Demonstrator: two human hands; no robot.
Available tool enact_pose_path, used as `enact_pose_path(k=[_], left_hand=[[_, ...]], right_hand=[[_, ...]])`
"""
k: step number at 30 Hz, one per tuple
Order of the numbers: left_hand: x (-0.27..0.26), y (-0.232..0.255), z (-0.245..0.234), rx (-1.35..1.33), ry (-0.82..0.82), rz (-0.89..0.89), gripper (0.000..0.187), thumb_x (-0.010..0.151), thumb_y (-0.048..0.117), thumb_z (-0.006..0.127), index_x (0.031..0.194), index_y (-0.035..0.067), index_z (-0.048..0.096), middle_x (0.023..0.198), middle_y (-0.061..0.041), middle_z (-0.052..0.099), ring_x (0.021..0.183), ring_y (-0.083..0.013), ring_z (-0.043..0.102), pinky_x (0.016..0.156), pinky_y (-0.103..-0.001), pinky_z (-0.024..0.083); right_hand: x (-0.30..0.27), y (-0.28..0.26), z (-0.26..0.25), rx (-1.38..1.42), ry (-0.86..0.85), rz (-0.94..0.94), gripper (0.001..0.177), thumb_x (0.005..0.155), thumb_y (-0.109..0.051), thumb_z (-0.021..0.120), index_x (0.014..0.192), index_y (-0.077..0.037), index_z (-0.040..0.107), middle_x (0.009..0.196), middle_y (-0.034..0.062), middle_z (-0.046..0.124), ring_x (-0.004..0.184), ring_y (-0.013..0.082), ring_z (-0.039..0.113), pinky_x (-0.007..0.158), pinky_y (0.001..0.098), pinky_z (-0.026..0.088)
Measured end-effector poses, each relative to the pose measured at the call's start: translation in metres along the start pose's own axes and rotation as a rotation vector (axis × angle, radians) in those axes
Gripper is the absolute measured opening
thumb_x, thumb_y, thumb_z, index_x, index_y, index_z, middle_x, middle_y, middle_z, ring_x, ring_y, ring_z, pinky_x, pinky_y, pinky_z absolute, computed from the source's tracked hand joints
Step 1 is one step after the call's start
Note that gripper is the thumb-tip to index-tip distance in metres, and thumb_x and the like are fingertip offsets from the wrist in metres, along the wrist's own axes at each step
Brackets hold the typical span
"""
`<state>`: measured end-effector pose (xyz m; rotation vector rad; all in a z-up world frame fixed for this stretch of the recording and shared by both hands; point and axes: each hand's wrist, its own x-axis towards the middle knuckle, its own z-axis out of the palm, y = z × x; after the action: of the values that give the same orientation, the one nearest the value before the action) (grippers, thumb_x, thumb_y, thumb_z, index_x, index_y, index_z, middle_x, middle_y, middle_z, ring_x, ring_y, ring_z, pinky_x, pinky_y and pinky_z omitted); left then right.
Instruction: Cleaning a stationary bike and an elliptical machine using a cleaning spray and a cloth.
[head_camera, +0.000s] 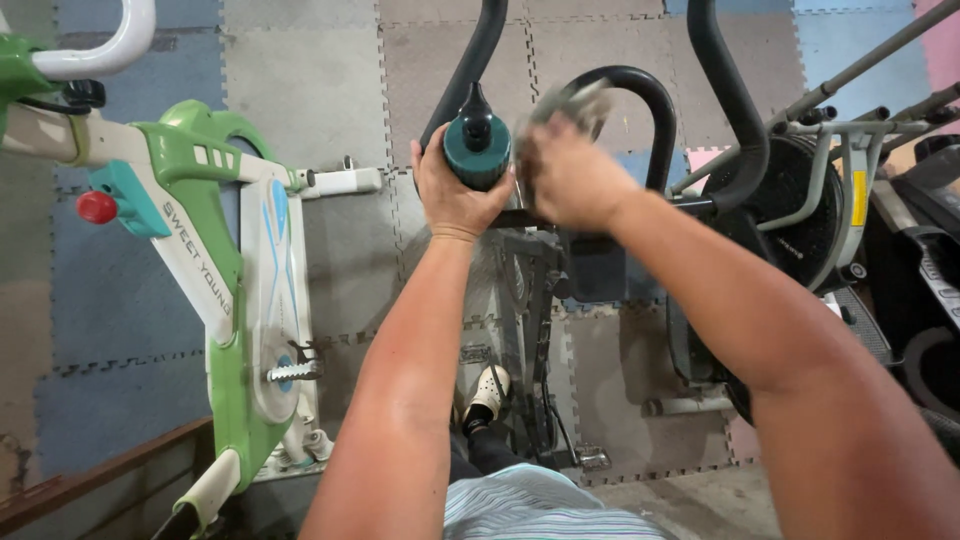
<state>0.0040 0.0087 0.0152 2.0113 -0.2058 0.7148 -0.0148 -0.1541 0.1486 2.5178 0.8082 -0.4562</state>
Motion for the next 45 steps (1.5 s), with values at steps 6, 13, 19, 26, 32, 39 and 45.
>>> enact_pose_path(k=[6,13,19,26,32,39,45], left_hand=[[0.008,0.016,-0.012,0.048,-0.068,0.050,0.075,0.067,0.040,0.087,0.127,0.007,0.057,0.118,-0.008,0.070,0.109,-0.0262,0.068,0.124,-0.051,0.024],[0.004,0.015,-0.009,0.117,-0.093,0.070,0.083,0.063,0.044,0.089,0.132,0.016,0.052,0.110,-0.004,0.072,0.105,-0.0250,0.069,0.125,-0.051,0.024],[0.001,0.007,-0.008,0.124,-0.109,0.131,0.087,0.063,0.045,0.088,0.134,0.014,0.049,0.112,-0.004,0.072,0.102,-0.0239,0.070,0.127,-0.055,0.019],[0.002,0.010,-0.009,0.153,-0.144,0.208,0.083,0.066,0.045,0.090,0.132,0.014,0.051,0.125,-0.001,0.065,0.112,-0.0231,0.066,0.125,-0.054,0.022],[-0.003,-0.003,-0.005,0.194,-0.190,0.258,0.095,0.076,0.048,0.088,0.148,0.013,0.036,0.123,-0.004,0.069,0.111,-0.0220,0.070,0.128,-0.051,0.016],[0.000,-0.004,-0.007,0.245,-0.268,0.317,0.091,0.081,0.050,0.087,0.147,0.015,0.035,0.114,-0.004,0.072,0.097,-0.0221,0.072,0.128,-0.052,0.016],[0.002,0.009,-0.017,0.195,-0.220,0.304,0.087,0.073,0.044,0.091,0.141,0.013,0.046,0.114,-0.006,0.071,0.097,-0.0253,0.068,0.126,-0.051,0.024]], right_hand=[[0.002,-0.004,0.047,0.042,0.182,-0.220,0.023,0.086,-0.022,0.065,0.107,-0.022,0.075,0.138,-0.0038,0.066,0.146,0.0208,0.046,0.132,0.0499,0.014],[0.027,0.036,0.074,0.133,0.646,0.052,0.035,0.093,-0.023,0.069,0.127,-0.023,0.075,0.141,-0.0060,0.065,0.149,0.0199,0.045,0.131,0.0534,0.010],[0.021,0.012,0.092,0.185,0.546,0.096,0.045,0.083,-0.018,0.066,0.126,-0.006,0.071,0.151,0.0114,0.049,0.156,0.0329,0.022,0.128,0.0587,0.014],[0.025,0.052,0.061,0.181,0.536,0.127,0.032,0.099,-0.029,0.065,0.130,-0.027,0.071,0.150,-0.0046,0.061,0.145,0.0229,0.041,0.124,0.0540,0.015],[-0.013,0.100,0.094,0.830,0.896,0.264,0.036,0.099,0.003,0.071,0.134,-0.005,0.068,0.132,0.0148,0.065,0.122,0.0331,0.060,0.107,0.0444,0.048],[-0.042,0.097,0.184,1.016,1.006,0.398,0.053,0.101,0.003,0.074,0.149,-0.003,0.051,0.135,0.0210,0.062,0.121,0.0356,0.062,0.100,0.0440,0.049],[-0.020,0.098,0.103,0.635,0.909,0.360,0.061,0.083,0.012,0.071,0.139,-0.011,0.066,0.134,0.0111,0.065,0.119,0.0369,0.064,0.103,0.0471,0.051]])
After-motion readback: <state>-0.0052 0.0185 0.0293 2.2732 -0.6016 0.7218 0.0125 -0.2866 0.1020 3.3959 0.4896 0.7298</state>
